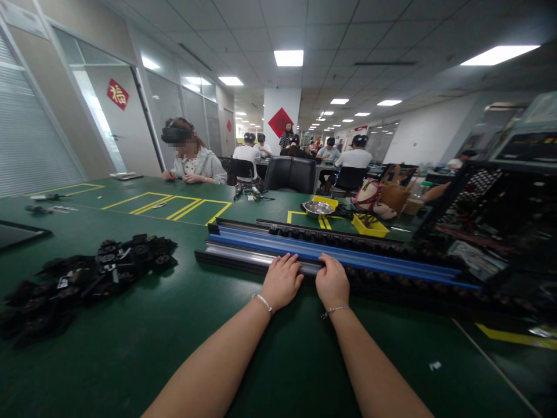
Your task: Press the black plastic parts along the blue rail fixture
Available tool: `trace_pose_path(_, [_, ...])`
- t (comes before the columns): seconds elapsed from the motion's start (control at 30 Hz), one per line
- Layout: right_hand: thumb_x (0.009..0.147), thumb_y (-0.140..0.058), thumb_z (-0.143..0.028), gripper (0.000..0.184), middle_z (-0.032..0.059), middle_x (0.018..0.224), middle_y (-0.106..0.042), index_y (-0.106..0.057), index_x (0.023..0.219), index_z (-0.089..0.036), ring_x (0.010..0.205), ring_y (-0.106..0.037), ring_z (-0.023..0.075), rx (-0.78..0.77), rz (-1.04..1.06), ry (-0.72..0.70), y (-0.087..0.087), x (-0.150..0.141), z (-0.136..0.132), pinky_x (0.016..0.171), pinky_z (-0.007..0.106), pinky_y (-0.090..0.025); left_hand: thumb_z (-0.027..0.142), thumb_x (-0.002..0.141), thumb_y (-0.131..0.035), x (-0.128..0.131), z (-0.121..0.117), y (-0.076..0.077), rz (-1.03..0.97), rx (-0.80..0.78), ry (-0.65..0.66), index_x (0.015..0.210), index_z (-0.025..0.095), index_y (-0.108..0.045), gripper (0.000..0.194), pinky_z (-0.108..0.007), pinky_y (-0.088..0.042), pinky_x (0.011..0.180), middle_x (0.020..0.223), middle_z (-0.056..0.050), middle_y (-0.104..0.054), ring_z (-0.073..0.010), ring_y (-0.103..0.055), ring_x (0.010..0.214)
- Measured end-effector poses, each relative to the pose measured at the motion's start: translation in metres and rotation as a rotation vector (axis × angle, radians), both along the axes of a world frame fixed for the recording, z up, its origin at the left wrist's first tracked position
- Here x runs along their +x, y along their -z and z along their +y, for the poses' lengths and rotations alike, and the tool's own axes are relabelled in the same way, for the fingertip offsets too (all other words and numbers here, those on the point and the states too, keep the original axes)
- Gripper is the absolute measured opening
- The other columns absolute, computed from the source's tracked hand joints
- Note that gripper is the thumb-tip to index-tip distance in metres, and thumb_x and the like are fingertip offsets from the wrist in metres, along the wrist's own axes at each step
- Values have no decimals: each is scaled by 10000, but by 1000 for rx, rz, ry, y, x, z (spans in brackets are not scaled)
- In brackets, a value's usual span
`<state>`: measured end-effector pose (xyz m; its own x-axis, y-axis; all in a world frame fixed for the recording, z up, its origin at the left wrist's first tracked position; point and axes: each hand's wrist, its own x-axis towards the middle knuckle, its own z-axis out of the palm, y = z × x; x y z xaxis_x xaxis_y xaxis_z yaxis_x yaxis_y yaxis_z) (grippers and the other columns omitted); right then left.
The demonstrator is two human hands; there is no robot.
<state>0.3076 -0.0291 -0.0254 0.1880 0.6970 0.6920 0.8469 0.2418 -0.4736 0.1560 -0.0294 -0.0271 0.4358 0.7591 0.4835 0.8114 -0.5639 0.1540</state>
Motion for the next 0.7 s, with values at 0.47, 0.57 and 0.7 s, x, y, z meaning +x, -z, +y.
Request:
trace_pose_path(0.47, [843, -357, -240, 347, 143, 1148, -623, -601, 1063, -125, 1072, -566, 210, -87, 58, 129, -3, -4, -3, 944, 354, -414, 346, 770, -566, -3, -8, -6, 103, -7, 33, 1244, 259, -455, 494, -516, -219, 1072, 1415, -79, -395, -281, -288, 1322])
trace_pose_path(0.57, [881, -319, -279, 368, 136, 1159, -622, -614, 1044, -130, 1085, -565, 202, -88, 39, 95, -3, -5, -2, 953, 341, -406, 363, 759, -581, -3, -10, -8, 141, -8, 48, 1247, 302, -456, 507, -557, -224, 1047, 1421, -78, -379, -316, -286, 1315])
trace_pose_path(0.7, [906, -290, -319, 405, 124, 1178, -617, -634, 1028, -145, 1118, -550, 194, -113, 37, 64, -4, -5, -4, 969, 328, -394, 355, 744, -602, -1, -11, -9, 164, 0, 67, 1304, 378, -397, 596, -611, -216, 1019, 1430, -76, -359, -358, -293, 1302])
